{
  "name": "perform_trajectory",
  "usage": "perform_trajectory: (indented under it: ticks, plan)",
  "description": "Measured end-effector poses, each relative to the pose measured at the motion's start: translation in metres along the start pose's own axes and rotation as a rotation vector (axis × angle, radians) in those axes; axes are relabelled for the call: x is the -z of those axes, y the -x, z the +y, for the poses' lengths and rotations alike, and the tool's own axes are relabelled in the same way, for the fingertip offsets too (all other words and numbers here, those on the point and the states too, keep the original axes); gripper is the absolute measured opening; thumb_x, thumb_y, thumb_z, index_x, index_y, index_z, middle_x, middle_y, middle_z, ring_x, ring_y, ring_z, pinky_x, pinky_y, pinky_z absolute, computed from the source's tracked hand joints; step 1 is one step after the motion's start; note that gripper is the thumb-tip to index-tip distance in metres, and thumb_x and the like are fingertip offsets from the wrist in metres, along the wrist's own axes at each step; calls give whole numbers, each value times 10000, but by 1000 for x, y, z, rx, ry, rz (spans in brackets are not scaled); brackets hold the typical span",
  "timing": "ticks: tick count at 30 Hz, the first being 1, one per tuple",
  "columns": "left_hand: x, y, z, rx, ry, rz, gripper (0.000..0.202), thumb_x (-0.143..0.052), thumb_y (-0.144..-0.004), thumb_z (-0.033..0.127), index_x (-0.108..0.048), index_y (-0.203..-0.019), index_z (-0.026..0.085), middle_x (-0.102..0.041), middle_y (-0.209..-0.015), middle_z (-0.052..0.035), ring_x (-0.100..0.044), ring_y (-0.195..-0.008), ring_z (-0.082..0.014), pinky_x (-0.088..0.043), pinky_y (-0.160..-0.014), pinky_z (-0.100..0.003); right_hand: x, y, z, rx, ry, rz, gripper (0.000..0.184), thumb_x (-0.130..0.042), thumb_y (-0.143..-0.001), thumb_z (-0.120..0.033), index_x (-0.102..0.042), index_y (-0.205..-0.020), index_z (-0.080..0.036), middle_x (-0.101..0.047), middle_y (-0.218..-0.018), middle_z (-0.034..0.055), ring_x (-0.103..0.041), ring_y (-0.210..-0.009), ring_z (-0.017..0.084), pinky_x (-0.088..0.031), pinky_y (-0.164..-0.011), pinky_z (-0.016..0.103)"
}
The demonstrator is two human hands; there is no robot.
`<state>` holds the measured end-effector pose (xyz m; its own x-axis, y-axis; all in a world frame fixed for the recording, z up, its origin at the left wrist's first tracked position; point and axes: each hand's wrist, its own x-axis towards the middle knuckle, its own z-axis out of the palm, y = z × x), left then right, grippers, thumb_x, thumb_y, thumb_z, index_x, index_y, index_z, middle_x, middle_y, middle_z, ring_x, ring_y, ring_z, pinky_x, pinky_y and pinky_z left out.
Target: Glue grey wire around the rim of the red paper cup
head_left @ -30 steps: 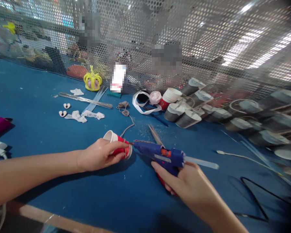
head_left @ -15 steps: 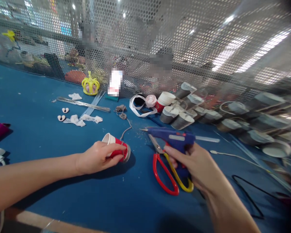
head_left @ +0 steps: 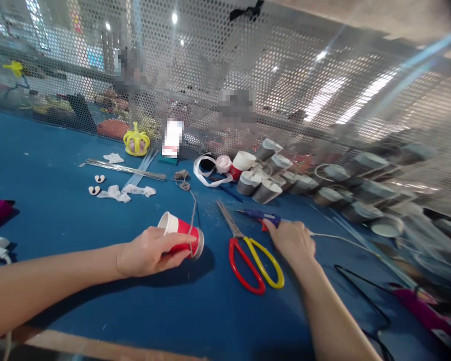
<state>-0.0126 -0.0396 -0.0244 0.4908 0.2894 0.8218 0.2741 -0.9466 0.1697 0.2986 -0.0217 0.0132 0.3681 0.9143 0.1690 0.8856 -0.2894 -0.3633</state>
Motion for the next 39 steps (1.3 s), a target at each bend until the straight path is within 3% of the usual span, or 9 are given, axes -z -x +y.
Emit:
perform_trajectory:
  ticks: [2, 4, 8, 11, 17, 20, 26, 34, 39]
  plan:
    - [1, 0, 2, -14, -28, 14, 153, -483, -845, 216, -574, -939, 137, -666, -611, 8, -565, -457, -66, -469, -509, -142, 6, 13, -22, 46, -24, -21, 355, -437, -822, -356, -615, -595, -149, -630, -806, 218, -515, -992, 387, -339, -835, 517]
    - [1, -1, 3, -29, -61, 33, 148, -482, -845, 224, -577, -923, 142, -669, -607, 7, -572, -453, -70, -474, -509, -144, 6, 28, -49, 151, -110, -137, 388, -389, -847, -426, -676, -757, -181, -660, -922, 132, -555, -971, 281, -379, -856, 400]
    - [1, -3, 6, -56, -78, 43, 144, -482, -844, 227, -575, -923, 152, -673, -609, 6, -591, -467, -73, -476, -519, -140, -10, 56, -93, 300, -591, -712, 571, -305, -820, -609, -698, -874, -198, -663, -993, 85, -568, -963, 234, -381, -885, 384]
    - [1, -2, 7, -77, -84, 25, 131, -485, -839, 228, -574, -908, 162, -675, -621, 3, -596, -470, -80, -472, -506, -150, -24, 66, -110, 207, -904, -849, 599, -319, -791, -650, -692, -890, -191, -659, -975, 85, -563, -954, 224, -398, -858, 385]
    - [1, 0, 8, -78, -42, -30, 128, -500, -822, 213, -583, -902, 159, -666, -598, 5, -586, -457, -79, -463, -487, -153, -32, 76, -113, 112, -1209, -710, 213, -703, -635, -374, -672, -730, -186, -644, -932, 22, -562, -779, 126, -419, -756, 272]
    - [3, 0, 9, 36, 57, -100, 176, -497, -827, 216, -580, -965, 146, -685, -630, -2, -589, -463, -74, -457, -479, -142, -29, 77, -109, 148, -1187, -524, 190, -670, -670, -369, -651, -692, -182, -633, -787, 5, -523, -714, 105, -401, -706, 245]
    - [6, -4, 10, 447, 304, -155, 243, -506, -808, 213, -602, -1014, 128, -710, -857, -61, -656, -690, -116, -505, -629, -171, -23, 71, -102, 261, -973, -216, 212, -566, -749, -381, -596, -678, -183, -569, -674, 0, -460, -620, 111, -358, -594, 249]
    - [2, -6, 11, 653, 382, -213, 258, -515, -787, 256, -641, -975, 131, -695, -776, -45, -614, -628, -122, -481, -545, -179, -19, 72, -101, 311, -825, -125, 212, -519, -770, -370, -566, -678, -185, -558, -658, 5, -458, -607, 119, -365, -563, 243]
    - [4, -4, 13, 573, 388, -240, 221, -543, -778, 206, -635, -970, 149, -687, -673, 4, -586, -530, -77, -476, -538, -144, -19, 72, -104, 302, -746, -167, 226, -504, -780, -366, -555, -664, -179, -502, -585, -19, -386, -510, 98, -327, -490, 233]
